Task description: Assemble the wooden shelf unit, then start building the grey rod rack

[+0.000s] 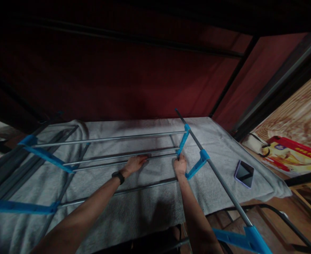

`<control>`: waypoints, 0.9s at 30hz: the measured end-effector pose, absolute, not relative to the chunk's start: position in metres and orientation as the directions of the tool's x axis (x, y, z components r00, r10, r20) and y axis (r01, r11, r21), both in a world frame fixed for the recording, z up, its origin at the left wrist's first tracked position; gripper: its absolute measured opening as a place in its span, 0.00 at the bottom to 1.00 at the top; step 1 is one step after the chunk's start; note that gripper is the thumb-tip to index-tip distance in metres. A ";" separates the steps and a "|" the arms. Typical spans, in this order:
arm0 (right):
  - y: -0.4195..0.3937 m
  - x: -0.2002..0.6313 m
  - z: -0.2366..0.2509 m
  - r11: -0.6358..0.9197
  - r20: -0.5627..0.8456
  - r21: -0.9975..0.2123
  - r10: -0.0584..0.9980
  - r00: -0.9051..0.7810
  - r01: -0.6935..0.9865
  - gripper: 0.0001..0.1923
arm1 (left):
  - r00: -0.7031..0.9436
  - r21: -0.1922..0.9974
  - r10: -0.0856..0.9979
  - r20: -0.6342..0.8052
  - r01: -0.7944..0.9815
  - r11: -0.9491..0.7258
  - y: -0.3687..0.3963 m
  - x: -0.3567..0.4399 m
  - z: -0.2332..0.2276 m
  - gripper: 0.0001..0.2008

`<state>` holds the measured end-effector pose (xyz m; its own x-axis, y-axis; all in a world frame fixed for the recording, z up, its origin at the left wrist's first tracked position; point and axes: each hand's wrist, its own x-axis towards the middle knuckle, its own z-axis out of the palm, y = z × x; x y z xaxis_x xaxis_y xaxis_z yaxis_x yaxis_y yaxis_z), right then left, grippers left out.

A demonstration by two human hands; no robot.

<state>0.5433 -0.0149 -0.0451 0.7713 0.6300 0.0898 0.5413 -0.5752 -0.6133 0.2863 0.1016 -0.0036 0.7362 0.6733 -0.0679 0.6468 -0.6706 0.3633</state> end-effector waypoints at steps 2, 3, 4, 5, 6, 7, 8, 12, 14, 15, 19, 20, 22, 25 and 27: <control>-0.016 0.544 -0.046 -0.569 0.091 -0.620 0.631 0.770 0.540 0.31 | 0.733 0.367 0.676 -0.078 0.651 -0.664 0.103 0.286 -0.004 0.19; -0.016 0.544 -0.046 -0.567 0.089 -0.623 0.633 0.769 0.539 0.31 | 0.731 0.371 0.677 -0.084 0.654 -0.660 0.104 0.286 -0.004 0.19; -0.016 0.544 -0.046 -0.566 0.086 -0.625 0.634 0.768 0.538 0.31 | 0.728 0.376 0.680 -0.089 0.656 -0.654 0.104 0.286 -0.004 0.19; -0.017 0.545 -0.047 -0.567 0.084 -0.625 0.634 0.768 0.536 0.31 | 0.725 0.383 0.682 -0.093 0.658 -0.648 0.105 0.286 -0.004 0.18; -0.017 0.545 -0.047 -0.569 0.083 -0.625 0.633 0.770 0.535 0.31 | 0.725 0.391 0.683 -0.094 0.658 -0.644 0.106 0.286 -0.003 0.19; -0.017 0.545 -0.047 -0.570 0.082 -0.625 0.631 0.771 0.534 0.31 | 0.726 0.400 0.681 -0.095 0.654 -0.642 0.106 0.286 -0.003 0.19; -0.017 0.545 -0.047 -0.572 0.081 -0.625 0.629 0.773 0.532 0.31 | 0.727 0.407 0.680 -0.094 0.651 -0.640 0.107 0.286 -0.003 0.19; -0.017 0.545 -0.046 -0.565 0.081 -0.629 0.635 0.769 0.533 0.31 | 0.725 0.422 0.681 -0.104 0.652 -0.630 0.108 0.285 -0.003 0.20; -0.017 0.544 -0.046 -0.565 0.091 -0.622 0.636 0.766 0.542 0.31 | 0.721 0.424 0.683 -0.118 0.659 -0.622 0.109 0.285 -0.004 0.20; -0.017 0.544 -0.046 -0.569 0.094 -0.614 0.636 0.766 0.547 0.31 | 0.722 0.425 0.681 -0.125 0.659 -0.620 0.109 0.286 -0.005 0.20; -0.017 0.541 -0.046 -0.597 0.085 -0.581 0.631 0.771 0.553 0.31 | 0.720 0.411 0.677 -0.151 0.668 -0.620 0.113 0.288 -0.007 0.21; -0.017 0.540 -0.046 -0.596 0.084 -0.580 0.634 0.768 0.556 0.31 | 0.718 0.409 0.677 -0.159 0.672 -0.617 0.114 0.289 -0.007 0.21; -0.018 0.539 -0.046 -0.589 0.089 -0.583 0.639 0.764 0.560 0.32 | 0.712 0.413 0.680 -0.175 0.680 -0.606 0.115 0.290 -0.007 0.21; -0.017 0.539 -0.046 -0.583 0.094 -0.591 0.637 0.765 0.558 0.33 | 0.716 0.421 0.674 -0.182 0.677 -0.604 0.116 0.290 -0.008 0.21; -0.017 0.539 -0.046 -0.583 0.089 -0.598 0.634 0.768 0.550 0.33 | 0.724 0.410 0.669 -0.170 0.669 -0.619 0.115 0.290 -0.008 0.21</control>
